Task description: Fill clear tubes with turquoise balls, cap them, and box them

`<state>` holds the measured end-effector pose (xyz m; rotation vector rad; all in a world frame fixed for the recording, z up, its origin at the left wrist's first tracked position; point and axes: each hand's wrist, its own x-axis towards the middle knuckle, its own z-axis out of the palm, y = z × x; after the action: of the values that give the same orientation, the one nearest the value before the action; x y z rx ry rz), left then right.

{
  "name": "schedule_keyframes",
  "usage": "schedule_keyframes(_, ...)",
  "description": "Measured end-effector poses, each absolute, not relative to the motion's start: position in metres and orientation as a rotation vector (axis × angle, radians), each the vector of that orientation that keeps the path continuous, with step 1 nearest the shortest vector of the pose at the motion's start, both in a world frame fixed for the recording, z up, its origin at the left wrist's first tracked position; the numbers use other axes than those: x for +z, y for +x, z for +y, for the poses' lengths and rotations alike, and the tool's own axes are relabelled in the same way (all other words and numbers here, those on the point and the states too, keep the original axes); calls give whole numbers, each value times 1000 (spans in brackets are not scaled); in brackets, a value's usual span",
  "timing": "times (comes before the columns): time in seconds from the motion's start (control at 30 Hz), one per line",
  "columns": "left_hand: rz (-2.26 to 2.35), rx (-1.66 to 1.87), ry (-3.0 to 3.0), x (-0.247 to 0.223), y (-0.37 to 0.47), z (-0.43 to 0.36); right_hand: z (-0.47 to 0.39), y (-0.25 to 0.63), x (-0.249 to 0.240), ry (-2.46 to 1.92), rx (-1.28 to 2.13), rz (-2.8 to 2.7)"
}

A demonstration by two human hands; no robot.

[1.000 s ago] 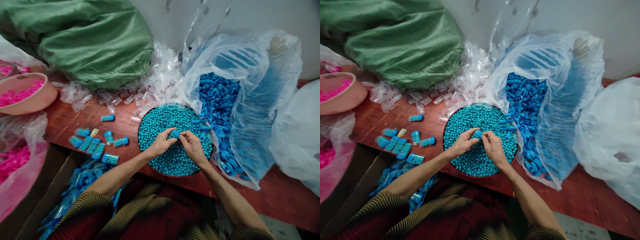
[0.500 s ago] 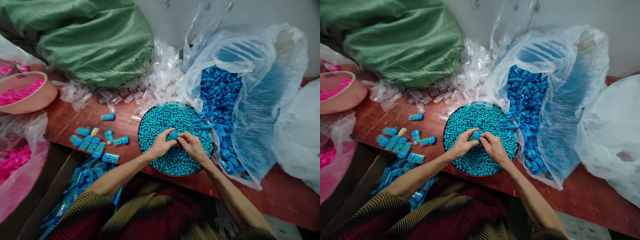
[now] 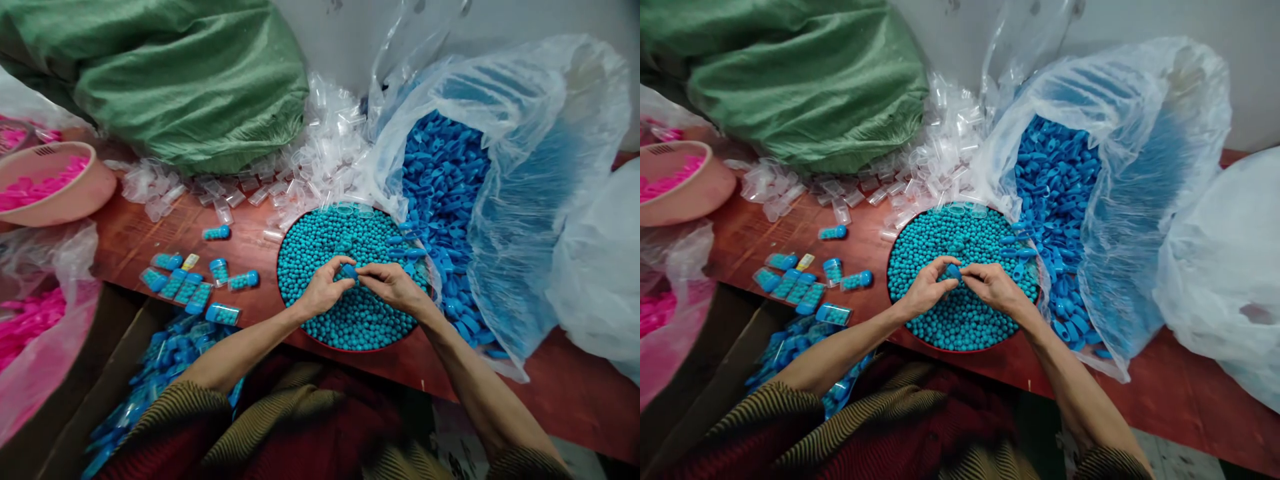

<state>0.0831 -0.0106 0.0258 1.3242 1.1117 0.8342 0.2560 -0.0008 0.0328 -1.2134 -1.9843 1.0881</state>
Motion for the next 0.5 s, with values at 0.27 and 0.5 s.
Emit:
schedule_keyframes(0.27,957,712,1266,32,72,-4,-3,272,47,-1157,1578,-1691)
schedule_keyframes(0.5,1012,706,1391,33,74,-11,0,256,39,-1269,1453,-1516)
